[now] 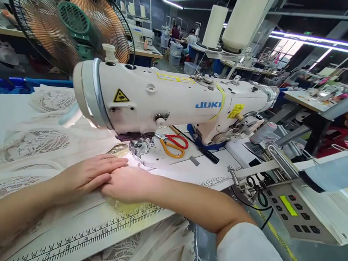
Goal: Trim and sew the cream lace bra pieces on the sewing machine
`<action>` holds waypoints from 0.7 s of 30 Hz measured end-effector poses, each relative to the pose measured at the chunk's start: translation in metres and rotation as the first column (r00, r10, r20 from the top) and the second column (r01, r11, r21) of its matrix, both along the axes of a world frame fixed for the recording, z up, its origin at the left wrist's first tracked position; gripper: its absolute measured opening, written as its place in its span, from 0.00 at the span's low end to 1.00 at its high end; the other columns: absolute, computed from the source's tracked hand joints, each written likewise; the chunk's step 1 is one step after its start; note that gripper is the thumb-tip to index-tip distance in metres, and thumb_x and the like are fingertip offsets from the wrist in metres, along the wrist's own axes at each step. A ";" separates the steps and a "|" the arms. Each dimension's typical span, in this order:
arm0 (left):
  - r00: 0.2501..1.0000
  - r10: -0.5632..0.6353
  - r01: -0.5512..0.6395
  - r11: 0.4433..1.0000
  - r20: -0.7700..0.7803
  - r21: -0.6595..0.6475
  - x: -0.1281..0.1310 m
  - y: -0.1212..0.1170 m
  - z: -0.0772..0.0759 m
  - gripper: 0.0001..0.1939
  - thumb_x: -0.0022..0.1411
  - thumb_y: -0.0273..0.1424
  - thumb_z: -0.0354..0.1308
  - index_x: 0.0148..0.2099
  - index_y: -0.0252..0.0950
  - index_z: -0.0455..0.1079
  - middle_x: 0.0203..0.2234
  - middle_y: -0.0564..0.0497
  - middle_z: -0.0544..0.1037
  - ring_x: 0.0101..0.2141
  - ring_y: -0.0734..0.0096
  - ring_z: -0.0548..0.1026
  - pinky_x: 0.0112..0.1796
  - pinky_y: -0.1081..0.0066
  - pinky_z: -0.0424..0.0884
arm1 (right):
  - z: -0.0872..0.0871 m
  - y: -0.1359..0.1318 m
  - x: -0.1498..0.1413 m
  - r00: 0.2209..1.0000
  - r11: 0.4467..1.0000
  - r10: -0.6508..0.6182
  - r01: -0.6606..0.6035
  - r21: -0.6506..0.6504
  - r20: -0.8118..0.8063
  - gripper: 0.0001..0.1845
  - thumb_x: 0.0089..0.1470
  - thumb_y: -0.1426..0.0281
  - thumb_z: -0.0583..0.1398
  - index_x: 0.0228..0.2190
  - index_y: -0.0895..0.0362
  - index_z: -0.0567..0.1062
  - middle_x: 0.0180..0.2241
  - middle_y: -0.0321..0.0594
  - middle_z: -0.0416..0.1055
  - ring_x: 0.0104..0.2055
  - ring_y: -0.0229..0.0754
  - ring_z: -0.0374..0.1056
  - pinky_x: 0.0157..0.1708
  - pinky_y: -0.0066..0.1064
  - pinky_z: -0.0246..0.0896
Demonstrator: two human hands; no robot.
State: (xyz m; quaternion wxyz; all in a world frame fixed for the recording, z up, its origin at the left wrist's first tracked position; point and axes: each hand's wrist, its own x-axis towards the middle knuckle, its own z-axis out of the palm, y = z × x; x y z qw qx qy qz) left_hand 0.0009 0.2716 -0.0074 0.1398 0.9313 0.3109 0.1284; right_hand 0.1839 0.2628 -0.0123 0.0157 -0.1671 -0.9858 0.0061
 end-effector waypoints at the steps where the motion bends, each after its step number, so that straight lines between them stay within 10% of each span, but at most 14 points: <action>1: 0.999 -0.013 0.015 0.998 -0.044 0.060 0.000 0.000 -0.003 0.24 0.67 0.39 0.38 0.56 0.37 0.67 0.52 0.47 0.75 0.51 0.61 0.70 0.54 0.62 0.65 | -0.003 -0.010 0.007 0.998 0.999 -0.022 0.023 0.032 -0.052 0.13 0.62 0.74 0.51 0.34 0.60 0.75 0.40 0.45 0.75 0.43 0.43 0.69 0.42 0.34 0.64; 9: 0.977 0.119 -0.062 0.953 -0.179 0.296 0.010 -0.002 -0.011 0.31 0.67 0.45 0.35 0.51 0.29 0.72 0.52 0.38 0.73 0.51 0.51 0.70 0.50 0.55 0.69 | -0.018 -0.056 0.058 0.898 0.956 -0.279 0.294 -0.008 -0.341 0.15 0.59 0.71 0.53 0.45 0.64 0.70 0.51 0.52 0.69 0.55 0.47 0.63 0.55 0.41 0.58; 21: 0.982 0.081 -0.043 0.976 -0.171 0.215 0.012 0.012 -0.003 0.27 0.66 0.45 0.36 0.46 0.35 0.73 0.50 0.44 0.75 0.49 0.57 0.72 0.48 0.60 0.69 | -0.015 -0.042 0.052 0.902 0.969 -0.239 0.247 -0.023 -0.360 0.17 0.58 0.65 0.54 0.41 0.65 0.73 0.48 0.51 0.72 0.53 0.48 0.65 0.55 0.38 0.60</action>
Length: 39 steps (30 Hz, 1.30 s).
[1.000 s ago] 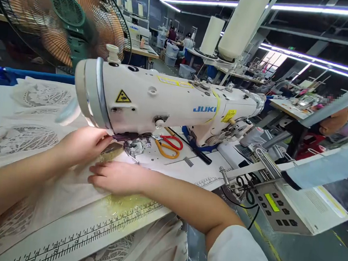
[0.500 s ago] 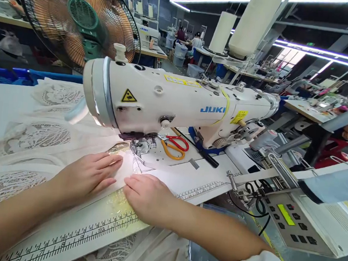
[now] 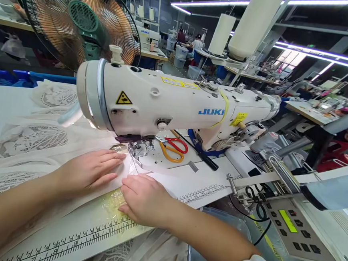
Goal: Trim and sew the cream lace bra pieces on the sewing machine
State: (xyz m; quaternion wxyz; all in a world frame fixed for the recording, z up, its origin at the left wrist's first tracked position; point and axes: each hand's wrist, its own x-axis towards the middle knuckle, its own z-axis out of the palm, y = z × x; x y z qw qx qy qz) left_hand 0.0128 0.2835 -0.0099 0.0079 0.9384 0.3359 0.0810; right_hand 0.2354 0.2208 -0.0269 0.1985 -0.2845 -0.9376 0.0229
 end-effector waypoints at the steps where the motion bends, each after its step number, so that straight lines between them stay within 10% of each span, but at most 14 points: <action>1: 1.000 -0.017 0.017 1.000 0.003 0.000 0.000 0.001 0.001 0.27 0.66 0.45 0.37 0.46 0.36 0.73 0.48 0.44 0.76 0.47 0.57 0.72 0.47 0.60 0.69 | 0.000 0.000 0.000 1.000 1.000 0.007 -0.007 -0.010 0.000 0.17 0.58 0.65 0.54 0.41 0.64 0.73 0.47 0.50 0.72 0.52 0.47 0.66 0.54 0.38 0.60; 13: 0.985 0.162 -0.154 0.981 -0.064 0.117 0.024 -0.002 -0.005 0.28 0.66 0.41 0.39 0.52 0.28 0.70 0.50 0.36 0.74 0.46 0.50 0.72 0.46 0.55 0.69 | -0.015 0.004 0.000 0.991 0.991 -0.129 0.130 0.016 -0.032 0.24 0.59 0.63 0.53 0.50 0.68 0.68 0.53 0.57 0.67 0.60 0.50 0.59 0.58 0.43 0.55; 39: 0.984 0.167 -0.166 0.986 -0.070 0.017 0.024 -0.003 0.007 0.25 0.64 0.42 0.40 0.47 0.30 0.72 0.50 0.36 0.74 0.47 0.49 0.73 0.45 0.54 0.71 | -0.017 0.002 0.000 0.984 0.982 -0.140 0.153 0.114 -0.110 0.23 0.60 0.62 0.52 0.47 0.68 0.71 0.49 0.55 0.71 0.54 0.50 0.64 0.54 0.43 0.58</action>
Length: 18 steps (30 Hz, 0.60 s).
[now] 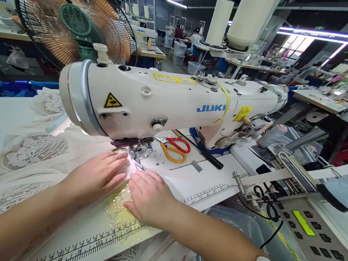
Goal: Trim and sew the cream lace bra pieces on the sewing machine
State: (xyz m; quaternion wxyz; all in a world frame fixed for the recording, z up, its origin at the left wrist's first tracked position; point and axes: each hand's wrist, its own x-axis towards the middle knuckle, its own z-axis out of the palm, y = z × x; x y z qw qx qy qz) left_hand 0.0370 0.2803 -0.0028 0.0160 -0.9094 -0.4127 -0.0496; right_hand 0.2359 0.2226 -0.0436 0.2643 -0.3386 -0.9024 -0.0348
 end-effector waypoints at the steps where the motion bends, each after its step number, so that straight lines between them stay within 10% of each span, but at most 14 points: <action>1: 1.000 -0.002 0.002 1.000 -0.014 0.002 0.000 0.001 0.000 0.26 0.65 0.42 0.39 0.47 0.30 0.71 0.50 0.35 0.74 0.47 0.49 0.72 0.46 0.53 0.71 | 0.000 0.000 0.000 1.000 1.000 -0.008 0.008 0.003 0.001 0.24 0.60 0.62 0.52 0.48 0.68 0.70 0.50 0.55 0.70 0.55 0.50 0.63 0.55 0.43 0.58; 18: 0.996 -0.089 0.090 0.988 -0.010 0.129 -0.004 0.004 -0.009 0.24 0.66 0.39 0.41 0.50 0.28 0.70 0.47 0.35 0.74 0.46 0.52 0.73 0.44 0.56 0.73 | 0.000 0.001 -0.001 0.999 0.996 -0.015 0.018 0.083 -0.031 0.21 0.61 0.62 0.51 0.44 0.65 0.72 0.49 0.51 0.72 0.54 0.46 0.64 0.53 0.39 0.58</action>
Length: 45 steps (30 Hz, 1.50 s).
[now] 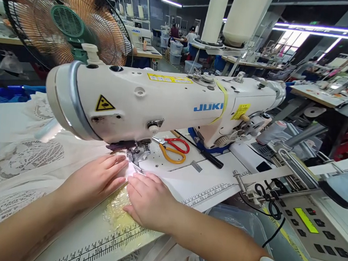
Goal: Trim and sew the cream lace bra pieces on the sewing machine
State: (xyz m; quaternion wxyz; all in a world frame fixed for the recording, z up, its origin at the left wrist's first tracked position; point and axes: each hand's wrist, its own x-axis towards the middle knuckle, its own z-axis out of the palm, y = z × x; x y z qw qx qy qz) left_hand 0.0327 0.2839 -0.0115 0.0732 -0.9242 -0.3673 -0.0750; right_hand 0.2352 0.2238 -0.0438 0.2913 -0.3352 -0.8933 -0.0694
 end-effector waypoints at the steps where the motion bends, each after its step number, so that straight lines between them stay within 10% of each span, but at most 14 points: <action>1: 1.000 -0.006 0.006 1.000 0.002 0.003 0.000 0.000 0.000 0.24 0.66 0.39 0.41 0.50 0.28 0.70 0.47 0.35 0.74 0.46 0.51 0.73 0.44 0.55 0.73 | 0.000 0.000 0.000 1.000 1.000 0.000 0.000 -0.009 0.007 0.21 0.61 0.62 0.51 0.45 0.65 0.72 0.49 0.51 0.72 0.54 0.46 0.64 0.54 0.39 0.58; 45: 1.000 0.009 -0.012 0.991 -0.023 -0.130 -0.005 -0.002 0.006 0.25 0.63 0.45 0.46 0.55 0.36 0.68 0.51 0.38 0.72 0.48 0.51 0.71 0.44 0.55 0.72 | 0.003 -0.001 0.002 0.999 0.995 0.044 -0.043 -0.089 0.002 0.20 0.60 0.63 0.52 0.46 0.66 0.71 0.49 0.53 0.72 0.54 0.47 0.64 0.54 0.41 0.59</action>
